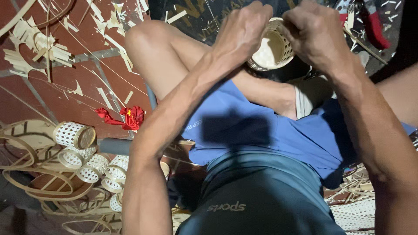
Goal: The person sits on the floor assembling a woven bamboo basket. They press and fit the woven bamboo body and rim pieces together by hand, then squeeze glue from a plastic bottle around the rim joint and press the parts to secure them, handling several finished baskets nearby.
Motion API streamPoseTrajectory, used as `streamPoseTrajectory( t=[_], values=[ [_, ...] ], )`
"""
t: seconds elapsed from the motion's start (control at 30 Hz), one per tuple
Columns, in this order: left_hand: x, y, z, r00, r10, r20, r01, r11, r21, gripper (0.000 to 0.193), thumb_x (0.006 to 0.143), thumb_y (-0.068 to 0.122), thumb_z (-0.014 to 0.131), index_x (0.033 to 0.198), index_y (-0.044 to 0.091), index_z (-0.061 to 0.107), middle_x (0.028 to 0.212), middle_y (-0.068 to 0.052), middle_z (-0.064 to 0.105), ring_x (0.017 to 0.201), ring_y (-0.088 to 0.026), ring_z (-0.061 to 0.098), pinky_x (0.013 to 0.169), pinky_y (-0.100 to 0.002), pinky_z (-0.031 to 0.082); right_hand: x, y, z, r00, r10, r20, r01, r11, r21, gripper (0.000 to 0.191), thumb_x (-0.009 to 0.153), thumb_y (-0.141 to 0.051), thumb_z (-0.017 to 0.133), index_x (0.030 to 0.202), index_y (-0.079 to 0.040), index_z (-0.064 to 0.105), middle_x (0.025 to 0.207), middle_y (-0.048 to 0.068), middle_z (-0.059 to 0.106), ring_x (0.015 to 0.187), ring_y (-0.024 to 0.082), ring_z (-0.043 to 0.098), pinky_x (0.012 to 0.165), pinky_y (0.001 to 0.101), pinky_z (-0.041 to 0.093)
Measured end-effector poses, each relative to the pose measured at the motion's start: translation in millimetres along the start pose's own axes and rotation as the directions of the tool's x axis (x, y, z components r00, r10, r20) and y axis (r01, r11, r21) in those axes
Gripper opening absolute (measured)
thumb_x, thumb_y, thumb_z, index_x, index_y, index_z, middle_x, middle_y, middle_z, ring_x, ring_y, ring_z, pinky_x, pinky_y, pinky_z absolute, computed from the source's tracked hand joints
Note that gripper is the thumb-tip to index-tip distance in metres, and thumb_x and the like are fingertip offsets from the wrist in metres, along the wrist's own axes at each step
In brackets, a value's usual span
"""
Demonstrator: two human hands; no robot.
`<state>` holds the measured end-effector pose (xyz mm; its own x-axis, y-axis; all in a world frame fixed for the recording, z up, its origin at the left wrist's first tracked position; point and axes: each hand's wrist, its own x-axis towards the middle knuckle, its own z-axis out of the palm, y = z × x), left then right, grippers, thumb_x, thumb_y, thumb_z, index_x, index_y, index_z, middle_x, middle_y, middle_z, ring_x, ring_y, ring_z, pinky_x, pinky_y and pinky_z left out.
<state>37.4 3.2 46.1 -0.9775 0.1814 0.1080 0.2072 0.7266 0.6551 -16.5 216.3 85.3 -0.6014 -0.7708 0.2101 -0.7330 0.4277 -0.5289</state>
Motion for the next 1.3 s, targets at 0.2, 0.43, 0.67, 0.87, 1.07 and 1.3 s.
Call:
streamPoseTrajectory(
  t=[0.2, 0.43, 0.67, 0.87, 1.07, 1.3],
  values=[
    [12, -22, -11, 0.986, 0.140, 0.094, -0.118, 0.971, -0.206, 0.013, 0.088, 0.009, 0.075, 0.095, 0.003, 0.065, 0.091, -0.015, 0.066, 0.085, -0.039, 0.067, 0.069, -0.048, 0.052, 10, 22, -8, 0.994, -0.061, 0.092, 0.053, 0.995, 0.089, 0.011, 0.092, 0.000, 0.080, 0.099, 0.003, 0.073, 0.086, 0.014, 0.066, 0.082, 0.031, 0.067, 0.071, 0.0396, 0.053],
    [17, -23, -22, 0.964, 0.199, 0.175, -0.152, 0.956, -0.252, 0.020, 0.089, 0.010, 0.079, 0.103, 0.003, 0.068, 0.097, -0.013, 0.068, 0.088, -0.037, 0.067, 0.072, -0.047, 0.052, 7, 21, 0, 0.996, 0.015, 0.092, -0.021, 0.997, 0.073, 0.010, 0.094, 0.000, 0.079, 0.100, 0.003, 0.072, 0.083, 0.013, 0.066, 0.080, 0.029, 0.068, 0.069, 0.0388, 0.053],
    [8, -21, -16, 0.982, 0.136, 0.134, -0.101, 0.965, -0.242, 0.019, 0.087, 0.009, 0.079, 0.101, 0.002, 0.069, 0.091, -0.017, 0.069, 0.085, -0.039, 0.068, 0.071, -0.046, 0.053, 9, 5, 3, 0.994, 0.100, 0.034, -0.102, 0.993, 0.057, 0.014, 0.091, -0.003, 0.083, 0.092, 0.003, 0.071, 0.080, 0.015, 0.068, 0.075, 0.029, 0.069, 0.065, 0.0371, 0.053],
    [13, -30, -12, 0.980, 0.156, 0.126, -0.115, 0.953, -0.282, 0.012, 0.088, 0.006, 0.077, 0.096, 0.001, 0.069, 0.083, -0.017, 0.068, 0.074, -0.034, 0.067, 0.063, -0.042, 0.051, 21, 14, 4, 0.870, 0.368, 0.329, -0.425, 0.897, 0.119, 0.015, 0.100, -0.014, 0.079, 0.099, 0.000, 0.076, 0.075, 0.014, 0.069, 0.063, 0.023, 0.064, 0.055, 0.0394, 0.052],
    [23, -49, -6, 0.946, 0.084, 0.312, 0.042, 0.925, -0.378, 0.012, 0.091, 0.008, 0.073, 0.101, 0.002, 0.073, 0.079, -0.011, 0.071, 0.069, -0.019, 0.068, 0.060, -0.035, 0.051, 24, 39, 8, 0.808, 0.370, 0.458, -0.507, 0.833, 0.222, 0.019, 0.104, -0.018, 0.074, 0.114, -0.003, 0.076, 0.088, 0.013, 0.073, 0.071, 0.023, 0.068, 0.059, 0.0395, 0.054],
    [44, -64, -1, 0.909, -0.016, 0.416, 0.192, 0.902, -0.385, 0.016, 0.092, 0.015, 0.075, 0.102, 0.003, 0.072, 0.080, -0.006, 0.072, 0.070, -0.015, 0.069, 0.060, -0.033, 0.052, 34, 64, 12, 0.860, 0.248, 0.446, -0.397, 0.875, 0.278, 0.026, 0.097, -0.013, 0.070, 0.119, 0.000, 0.072, 0.093, 0.019, 0.073, 0.076, 0.029, 0.070, 0.062, 0.0422, 0.057]
  ],
)
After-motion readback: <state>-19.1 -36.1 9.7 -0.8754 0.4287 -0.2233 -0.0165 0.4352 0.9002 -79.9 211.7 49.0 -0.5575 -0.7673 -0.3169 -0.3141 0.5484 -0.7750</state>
